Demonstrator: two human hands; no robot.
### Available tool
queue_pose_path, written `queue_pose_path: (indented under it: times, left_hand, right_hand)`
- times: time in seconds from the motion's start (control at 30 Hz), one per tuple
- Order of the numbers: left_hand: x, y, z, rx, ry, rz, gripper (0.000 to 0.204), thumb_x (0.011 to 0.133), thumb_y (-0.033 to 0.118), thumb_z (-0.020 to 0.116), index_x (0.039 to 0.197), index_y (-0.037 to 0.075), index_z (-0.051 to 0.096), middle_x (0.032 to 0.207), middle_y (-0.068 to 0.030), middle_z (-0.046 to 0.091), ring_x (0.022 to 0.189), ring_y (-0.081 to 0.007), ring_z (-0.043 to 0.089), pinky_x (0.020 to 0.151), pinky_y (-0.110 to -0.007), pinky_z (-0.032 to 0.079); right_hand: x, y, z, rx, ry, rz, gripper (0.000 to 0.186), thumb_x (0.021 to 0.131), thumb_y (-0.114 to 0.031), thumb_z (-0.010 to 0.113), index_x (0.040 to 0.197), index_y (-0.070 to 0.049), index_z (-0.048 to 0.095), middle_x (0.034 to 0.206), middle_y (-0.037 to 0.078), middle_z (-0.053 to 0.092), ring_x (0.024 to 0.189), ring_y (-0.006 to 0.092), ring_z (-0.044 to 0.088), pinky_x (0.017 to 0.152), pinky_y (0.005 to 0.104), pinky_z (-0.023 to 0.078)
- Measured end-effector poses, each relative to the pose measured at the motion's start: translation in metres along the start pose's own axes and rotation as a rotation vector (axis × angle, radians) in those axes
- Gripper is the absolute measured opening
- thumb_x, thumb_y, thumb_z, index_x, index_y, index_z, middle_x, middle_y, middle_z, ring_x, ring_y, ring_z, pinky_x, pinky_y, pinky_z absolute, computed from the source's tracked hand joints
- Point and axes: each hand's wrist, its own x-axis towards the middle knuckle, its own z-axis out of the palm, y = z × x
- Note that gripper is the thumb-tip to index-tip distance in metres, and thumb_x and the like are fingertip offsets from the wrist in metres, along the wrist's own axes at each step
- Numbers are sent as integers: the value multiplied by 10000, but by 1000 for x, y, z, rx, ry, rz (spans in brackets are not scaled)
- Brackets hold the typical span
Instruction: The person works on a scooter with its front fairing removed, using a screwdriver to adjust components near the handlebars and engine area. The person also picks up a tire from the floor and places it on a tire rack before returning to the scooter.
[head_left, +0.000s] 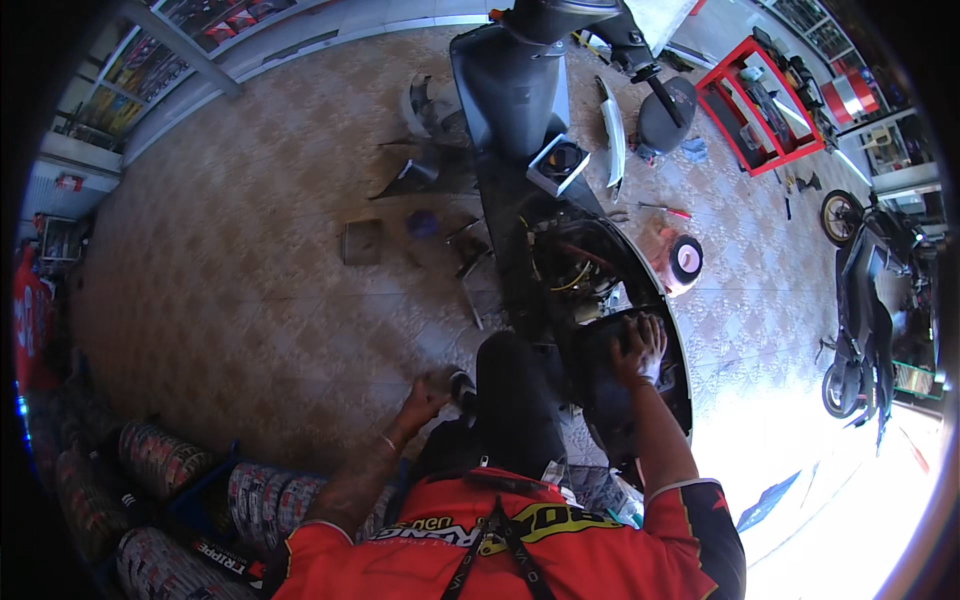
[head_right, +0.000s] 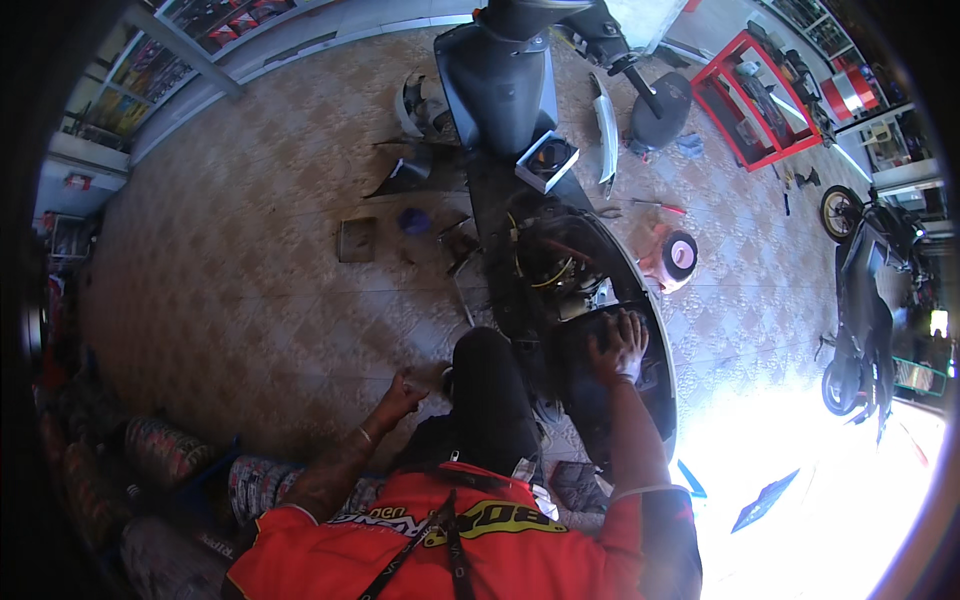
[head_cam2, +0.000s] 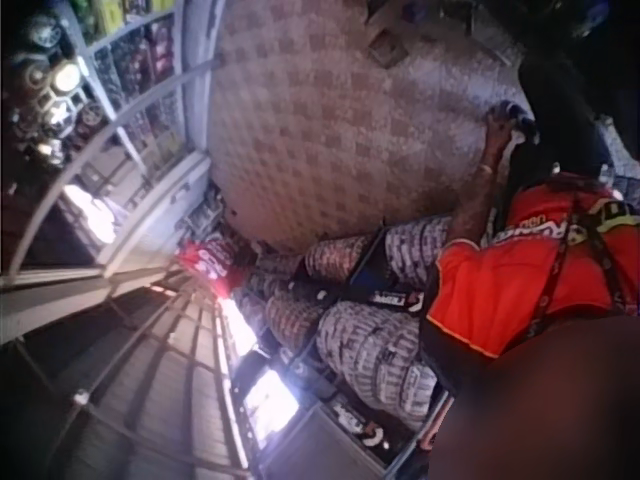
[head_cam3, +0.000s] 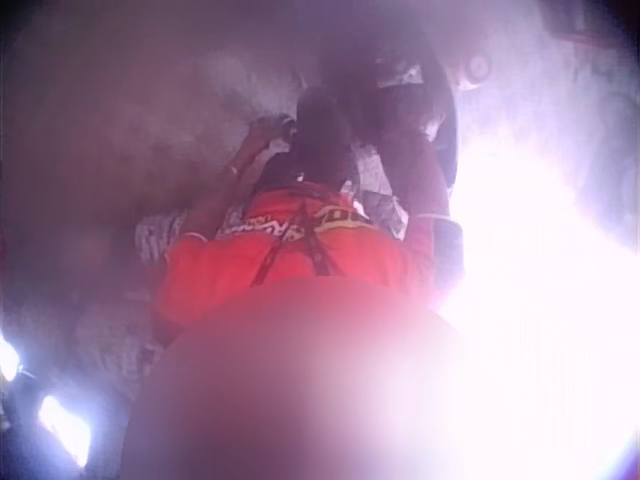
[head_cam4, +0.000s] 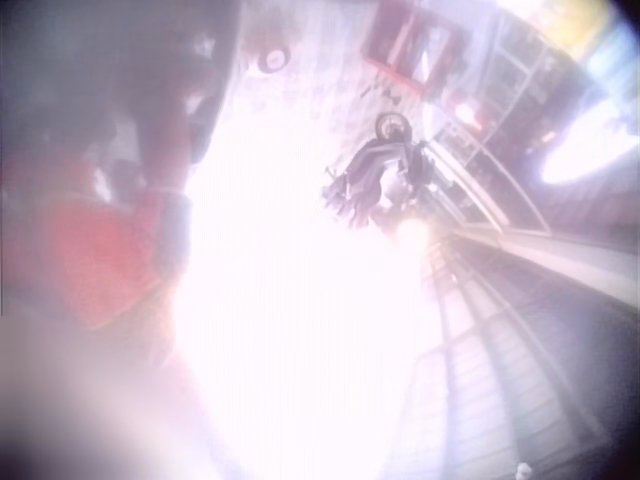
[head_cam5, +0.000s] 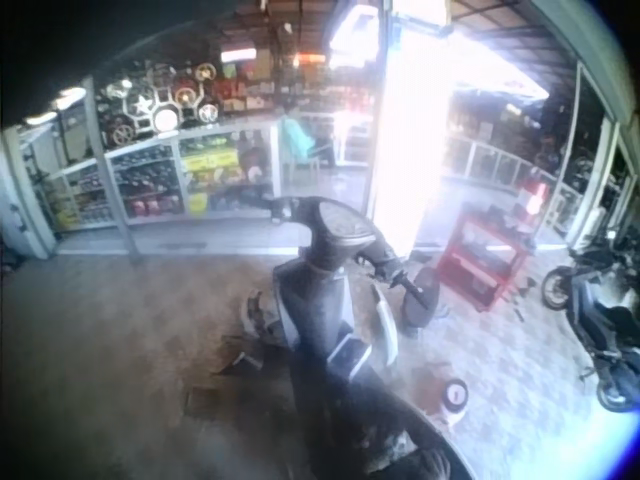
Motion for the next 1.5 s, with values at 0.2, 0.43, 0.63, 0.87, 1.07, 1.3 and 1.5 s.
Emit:
queue_pose_path:
  times: [0.2,0.43,0.63,0.87,1.07,1.3,1.5]
  left_hand:
    - [-41,-2,6,-53,-37,-61,796,837,236,729,1437,62,236,774,-25,521,666,-103,496,585,-256,436]
    - [-52,-25,9,-57,-23,-69,798,844,258,720,1441,63,229,808,-39,551,689,-102,509,592,-256,438]
    - [-53,-58,18,32,-79,-57,794,852,272,717,1440,53,232,799,-32,560,694,-101,519,614,-266,453]
    - [-36,-77,18,201,0,-83,845,841,285,739,1454,40,213,819,-49,604,731,-139,577,726,-293,485]
    - [-24,-75,25,-86,-62,17,872,833,248,751,1456,29,183,988,-103,637,833,-170,625,790,-312,496]
    - [-48,-114,16,105,-121,296,901,806,183,763,1448,33,148,862,-81,632,762,-150,623,697,-291,510]
    - [-80,-105,13,-43,8,-72,872,824,244,745,1450,39,174,866,-79,628,779,-141,603,674,-288,497]
  right_hand:
    - [-1,3,4,-7,12,-20,494,798,-374,649,1236,-152,600,1350,166,513,1295,370,413,1094,507,264]
    - [8,-11,-7,-34,-96,21,503,820,-459,619,1215,-146,616,1329,154,523,1317,346,395,1095,545,239]
    - [39,-10,-1,-55,-431,80,585,815,-603,588,1144,-124,654,1330,137,522,1358,307,347,1118,626,116]
    - [38,-9,8,-62,-466,86,571,840,-604,559,1137,-127,662,1337,132,519,1361,303,340,1132,610,90]
    - [28,-8,13,-132,-220,32,560,817,-598,593,1109,-126,672,1288,107,562,1329,276,385,1137,601,96]
    - [30,-9,1,-32,-369,97,551,832,-573,595,1058,-78,684,1259,105,588,1303,267,420,1128,591,158]
    - [35,-10,0,-45,-353,113,551,840,-580,582,1076,-94,687,1274,107,578,1301,264,420,1136,572,158]
